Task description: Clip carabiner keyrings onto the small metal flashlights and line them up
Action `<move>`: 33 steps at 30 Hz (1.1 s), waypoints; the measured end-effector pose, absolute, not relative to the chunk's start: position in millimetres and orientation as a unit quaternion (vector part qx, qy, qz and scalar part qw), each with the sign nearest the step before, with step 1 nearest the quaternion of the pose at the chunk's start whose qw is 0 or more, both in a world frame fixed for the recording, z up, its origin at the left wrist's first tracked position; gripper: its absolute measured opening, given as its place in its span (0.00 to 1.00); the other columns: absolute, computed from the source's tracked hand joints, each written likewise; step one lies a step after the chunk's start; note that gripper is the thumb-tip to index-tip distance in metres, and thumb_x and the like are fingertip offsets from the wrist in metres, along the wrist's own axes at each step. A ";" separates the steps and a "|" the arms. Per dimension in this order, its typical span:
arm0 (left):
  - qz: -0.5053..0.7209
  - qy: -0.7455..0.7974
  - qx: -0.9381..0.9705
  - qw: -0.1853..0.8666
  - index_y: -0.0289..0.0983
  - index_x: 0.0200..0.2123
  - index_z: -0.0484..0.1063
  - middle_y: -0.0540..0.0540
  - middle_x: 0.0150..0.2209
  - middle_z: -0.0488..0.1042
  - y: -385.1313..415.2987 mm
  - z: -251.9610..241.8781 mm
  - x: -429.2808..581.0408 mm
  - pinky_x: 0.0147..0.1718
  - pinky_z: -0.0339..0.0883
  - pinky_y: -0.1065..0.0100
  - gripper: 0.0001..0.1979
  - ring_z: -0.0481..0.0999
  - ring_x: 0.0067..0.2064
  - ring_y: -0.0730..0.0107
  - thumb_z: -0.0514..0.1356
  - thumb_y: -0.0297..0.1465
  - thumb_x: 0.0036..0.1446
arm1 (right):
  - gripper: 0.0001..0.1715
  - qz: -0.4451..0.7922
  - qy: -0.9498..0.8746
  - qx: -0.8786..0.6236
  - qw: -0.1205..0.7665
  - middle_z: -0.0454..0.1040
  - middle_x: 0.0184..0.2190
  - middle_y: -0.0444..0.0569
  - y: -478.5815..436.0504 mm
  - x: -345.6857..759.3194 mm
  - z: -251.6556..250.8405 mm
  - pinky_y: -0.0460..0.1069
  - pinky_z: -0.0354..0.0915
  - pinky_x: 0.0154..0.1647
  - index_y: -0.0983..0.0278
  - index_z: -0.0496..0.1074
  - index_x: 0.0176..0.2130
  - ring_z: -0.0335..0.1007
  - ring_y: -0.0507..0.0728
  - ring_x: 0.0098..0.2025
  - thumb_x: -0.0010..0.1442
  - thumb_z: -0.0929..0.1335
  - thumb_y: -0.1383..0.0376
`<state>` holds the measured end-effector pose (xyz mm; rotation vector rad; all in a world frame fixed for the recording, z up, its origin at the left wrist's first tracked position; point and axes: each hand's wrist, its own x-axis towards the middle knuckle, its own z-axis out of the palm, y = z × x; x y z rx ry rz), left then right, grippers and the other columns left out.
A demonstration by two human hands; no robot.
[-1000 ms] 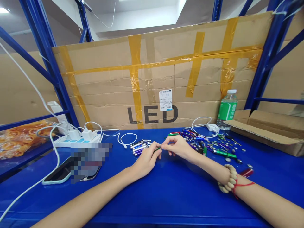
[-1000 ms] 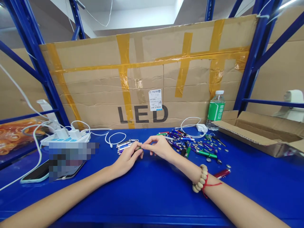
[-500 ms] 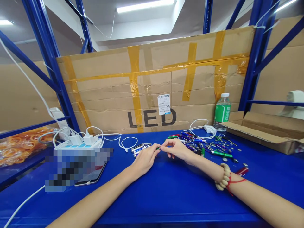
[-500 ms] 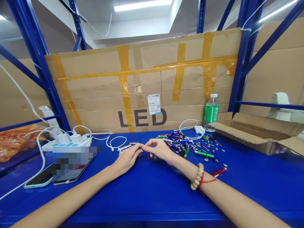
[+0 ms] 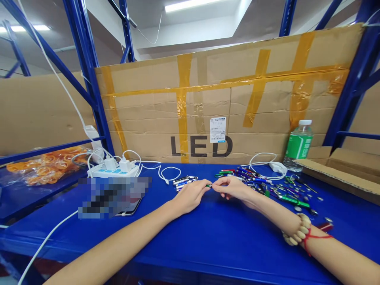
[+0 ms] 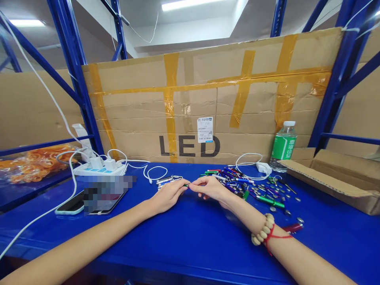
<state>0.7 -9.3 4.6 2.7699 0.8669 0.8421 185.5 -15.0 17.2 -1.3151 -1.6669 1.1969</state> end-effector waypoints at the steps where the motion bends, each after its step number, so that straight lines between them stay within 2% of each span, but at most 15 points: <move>1: 0.273 0.283 0.917 0.059 0.37 0.45 0.63 0.44 0.42 0.72 -9.9 5.1 0.4 0.42 0.64 0.67 0.12 0.72 0.43 0.67 0.44 0.29 0.63 | 0.25 0.467 -0.642 -0.508 0.336 0.63 0.18 0.40 -14.4 185.8 17.1 0.39 0.53 0.18 0.67 0.71 0.28 0.57 0.43 0.21 0.36 0.74 0.50; 10: 0.278 0.264 0.923 0.039 0.36 0.45 0.63 0.43 0.44 0.72 -9.2 5.0 -1.3 0.44 0.64 0.66 0.12 0.71 0.45 0.66 0.44 0.29 0.63 | 0.24 0.496 -0.629 -0.506 0.318 0.62 0.16 0.40 -14.8 185.3 17.5 0.39 0.51 0.19 0.67 0.68 0.24 0.55 0.43 0.20 0.35 0.75 0.52; 16: 0.288 0.258 0.922 0.034 0.36 0.45 0.64 0.43 0.44 0.72 -8.1 5.6 -2.4 0.44 0.65 0.66 0.12 0.72 0.45 0.66 0.44 0.29 0.63 | 0.25 0.549 -0.603 -0.482 0.319 0.60 0.17 0.39 -14.5 185.6 13.2 0.38 0.50 0.19 0.66 0.68 0.28 0.53 0.43 0.20 0.36 0.74 0.51; 25: 0.299 0.257 0.919 0.033 0.36 0.45 0.65 0.43 0.44 0.72 -8.4 7.7 -1.9 0.44 0.65 0.66 0.13 0.72 0.44 0.66 0.45 0.29 0.62 | 0.30 0.584 -0.560 -0.478 0.341 0.56 0.18 0.37 -21.8 178.1 18.7 0.39 0.50 0.19 0.66 0.65 0.26 0.52 0.42 0.20 0.28 0.76 0.51; 33: 0.291 0.268 0.918 0.023 0.36 0.45 0.65 0.42 0.44 0.72 -8.8 8.6 -2.3 0.44 0.65 0.65 0.13 0.72 0.44 0.66 0.44 0.29 0.62 | 0.29 0.592 -0.559 -0.469 0.342 0.56 0.18 0.37 -19.7 178.9 16.9 0.40 0.49 0.19 0.66 0.65 0.26 0.52 0.42 0.20 0.29 0.76 0.52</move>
